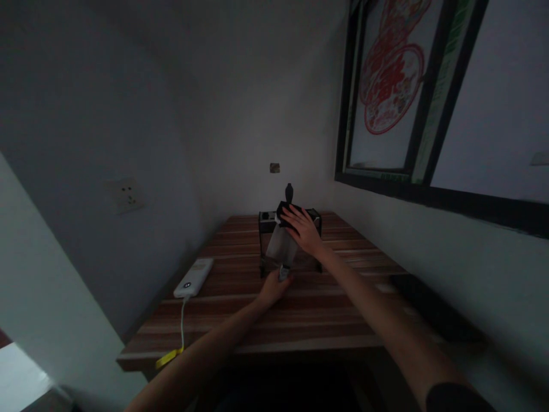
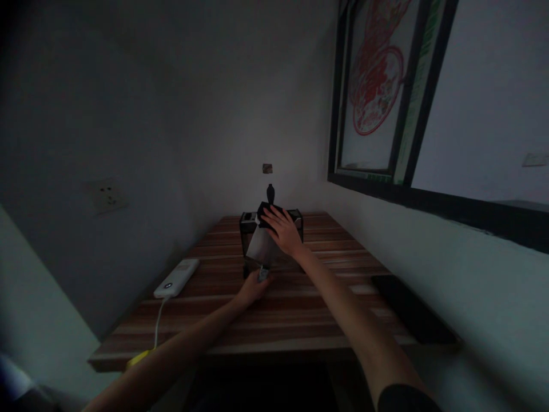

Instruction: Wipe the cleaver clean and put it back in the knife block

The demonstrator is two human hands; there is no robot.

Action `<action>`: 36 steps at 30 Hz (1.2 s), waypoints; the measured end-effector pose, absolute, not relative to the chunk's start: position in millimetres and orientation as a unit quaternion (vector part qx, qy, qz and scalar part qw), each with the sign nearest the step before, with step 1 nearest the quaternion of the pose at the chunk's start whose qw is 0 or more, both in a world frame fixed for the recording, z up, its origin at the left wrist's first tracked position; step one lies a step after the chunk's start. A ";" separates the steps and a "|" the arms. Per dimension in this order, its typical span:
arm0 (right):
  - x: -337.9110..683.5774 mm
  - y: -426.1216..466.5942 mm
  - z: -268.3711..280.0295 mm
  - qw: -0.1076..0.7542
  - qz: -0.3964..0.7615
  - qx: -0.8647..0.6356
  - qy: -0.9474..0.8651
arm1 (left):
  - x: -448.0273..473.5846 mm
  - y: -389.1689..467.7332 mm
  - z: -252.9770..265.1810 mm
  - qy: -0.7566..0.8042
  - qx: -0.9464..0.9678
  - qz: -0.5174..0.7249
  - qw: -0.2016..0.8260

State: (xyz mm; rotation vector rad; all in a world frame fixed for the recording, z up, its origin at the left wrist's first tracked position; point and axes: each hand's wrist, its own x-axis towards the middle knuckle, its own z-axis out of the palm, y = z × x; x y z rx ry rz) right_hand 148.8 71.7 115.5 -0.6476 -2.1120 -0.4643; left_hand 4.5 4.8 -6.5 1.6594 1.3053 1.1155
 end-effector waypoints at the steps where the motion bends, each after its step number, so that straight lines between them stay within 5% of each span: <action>1: 149.9 73.4 119.2 0.431 -0.186 -0.261 -0.844 | 4.5 4.6 -6.2 0.509 0.646 0.435 0.367; 14: 150.4 72.5 113.9 0.425 -0.194 -0.258 -0.846 | 5.0 6.4 -7.0 0.504 0.652 0.443 0.354; 36: 129.3 18.5 40.5 0.285 -0.192 -0.175 -0.923 | 2.3 19.8 -20.4 0.478 0.682 0.461 0.306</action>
